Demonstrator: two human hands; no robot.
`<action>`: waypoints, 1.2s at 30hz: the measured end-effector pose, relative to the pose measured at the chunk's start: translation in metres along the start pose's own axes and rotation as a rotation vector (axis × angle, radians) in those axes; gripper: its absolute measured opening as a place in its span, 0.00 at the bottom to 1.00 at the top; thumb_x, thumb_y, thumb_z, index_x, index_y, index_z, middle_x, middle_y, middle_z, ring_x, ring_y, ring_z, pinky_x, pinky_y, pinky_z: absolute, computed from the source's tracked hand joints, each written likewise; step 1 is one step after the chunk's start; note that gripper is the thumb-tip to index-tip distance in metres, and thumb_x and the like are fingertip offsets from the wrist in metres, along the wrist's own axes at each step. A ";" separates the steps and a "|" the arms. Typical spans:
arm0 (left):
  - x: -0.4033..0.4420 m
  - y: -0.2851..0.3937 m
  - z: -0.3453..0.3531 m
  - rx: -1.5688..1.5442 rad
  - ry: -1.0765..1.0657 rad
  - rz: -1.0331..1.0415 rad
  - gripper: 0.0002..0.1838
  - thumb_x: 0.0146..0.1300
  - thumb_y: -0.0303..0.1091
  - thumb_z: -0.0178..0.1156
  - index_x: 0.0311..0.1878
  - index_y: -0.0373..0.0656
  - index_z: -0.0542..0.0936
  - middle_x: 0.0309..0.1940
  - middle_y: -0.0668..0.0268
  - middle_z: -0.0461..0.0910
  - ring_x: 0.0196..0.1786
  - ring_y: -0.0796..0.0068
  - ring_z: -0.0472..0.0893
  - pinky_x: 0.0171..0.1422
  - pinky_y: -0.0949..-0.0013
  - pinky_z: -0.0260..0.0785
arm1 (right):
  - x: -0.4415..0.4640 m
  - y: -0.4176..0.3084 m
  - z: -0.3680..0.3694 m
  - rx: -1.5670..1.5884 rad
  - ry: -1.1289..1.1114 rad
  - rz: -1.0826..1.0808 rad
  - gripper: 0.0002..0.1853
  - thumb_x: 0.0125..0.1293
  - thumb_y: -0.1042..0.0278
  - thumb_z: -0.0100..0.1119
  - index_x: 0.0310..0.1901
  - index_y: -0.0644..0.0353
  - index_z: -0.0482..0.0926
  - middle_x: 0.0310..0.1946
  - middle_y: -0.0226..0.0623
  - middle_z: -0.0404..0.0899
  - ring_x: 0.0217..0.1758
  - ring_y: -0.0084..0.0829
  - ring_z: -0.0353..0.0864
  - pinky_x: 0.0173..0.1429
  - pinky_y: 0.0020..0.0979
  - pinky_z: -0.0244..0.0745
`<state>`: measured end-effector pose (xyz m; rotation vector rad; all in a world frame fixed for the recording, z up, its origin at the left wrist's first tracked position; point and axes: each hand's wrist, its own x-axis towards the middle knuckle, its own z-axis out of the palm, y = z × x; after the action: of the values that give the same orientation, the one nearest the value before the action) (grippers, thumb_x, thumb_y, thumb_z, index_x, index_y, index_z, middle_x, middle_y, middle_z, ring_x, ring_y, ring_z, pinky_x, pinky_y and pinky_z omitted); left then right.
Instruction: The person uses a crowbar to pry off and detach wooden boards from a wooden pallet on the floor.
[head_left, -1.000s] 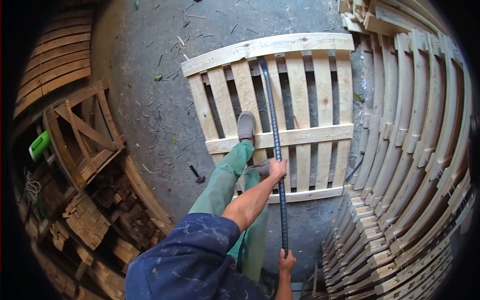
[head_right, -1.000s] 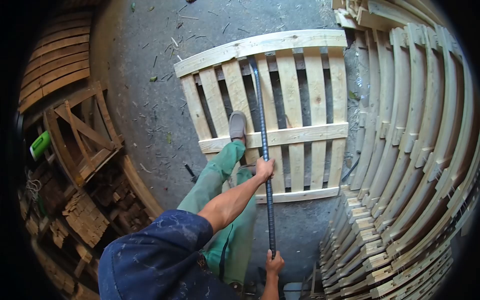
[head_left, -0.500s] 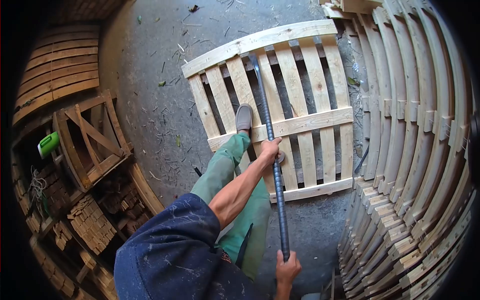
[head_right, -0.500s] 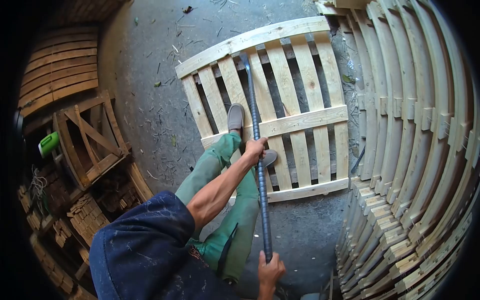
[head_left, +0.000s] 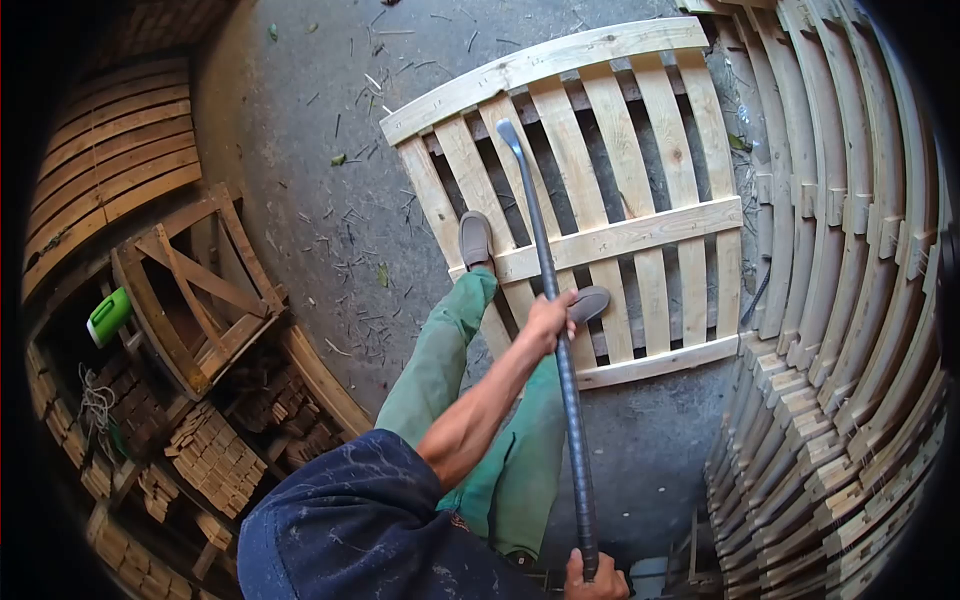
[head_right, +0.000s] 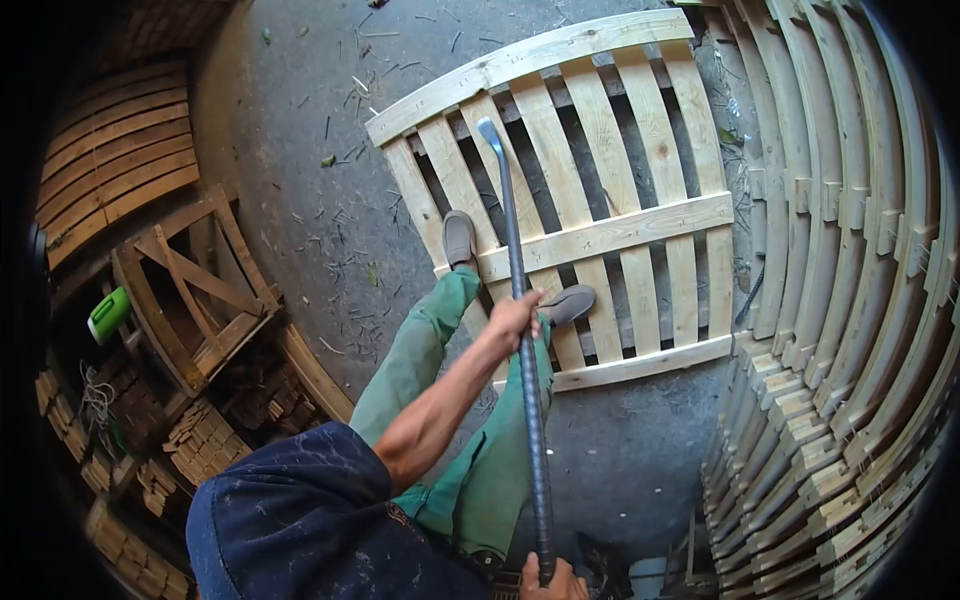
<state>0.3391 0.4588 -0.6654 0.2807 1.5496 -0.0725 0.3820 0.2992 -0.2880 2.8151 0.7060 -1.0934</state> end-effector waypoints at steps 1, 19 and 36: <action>-0.001 0.026 -0.006 0.025 0.029 0.012 0.17 0.57 0.43 0.62 0.26 0.41 0.69 0.11 0.67 0.67 0.10 0.76 0.67 0.12 0.71 0.62 | 0.008 -0.026 -0.003 -0.014 0.000 0.006 0.14 0.52 0.53 0.66 0.28 0.56 0.78 0.13 0.44 0.72 0.16 0.45 0.73 0.21 0.42 0.68; 0.074 -0.020 0.005 0.146 0.244 0.080 0.18 0.58 0.40 0.59 0.24 0.32 0.71 0.12 0.60 0.72 0.10 0.70 0.73 0.09 0.67 0.62 | 0.014 0.129 0.192 -0.068 0.172 -0.077 0.19 0.55 0.51 0.62 0.24 0.60 0.72 0.14 0.45 0.71 0.20 0.48 0.72 0.25 0.43 0.65; 0.113 -0.096 -0.018 0.184 0.240 0.165 0.15 0.58 0.38 0.60 0.36 0.39 0.67 0.13 0.66 0.69 0.10 0.76 0.69 0.11 0.71 0.61 | 0.014 0.183 0.288 0.162 -0.269 0.143 0.20 0.58 0.50 0.59 0.32 0.63 0.72 0.23 0.52 0.75 0.31 0.56 0.74 0.36 0.48 0.67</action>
<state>0.3031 0.3844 -0.7897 0.5796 1.7544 -0.0534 0.2873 0.0841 -0.5357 2.7122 0.4028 -1.5232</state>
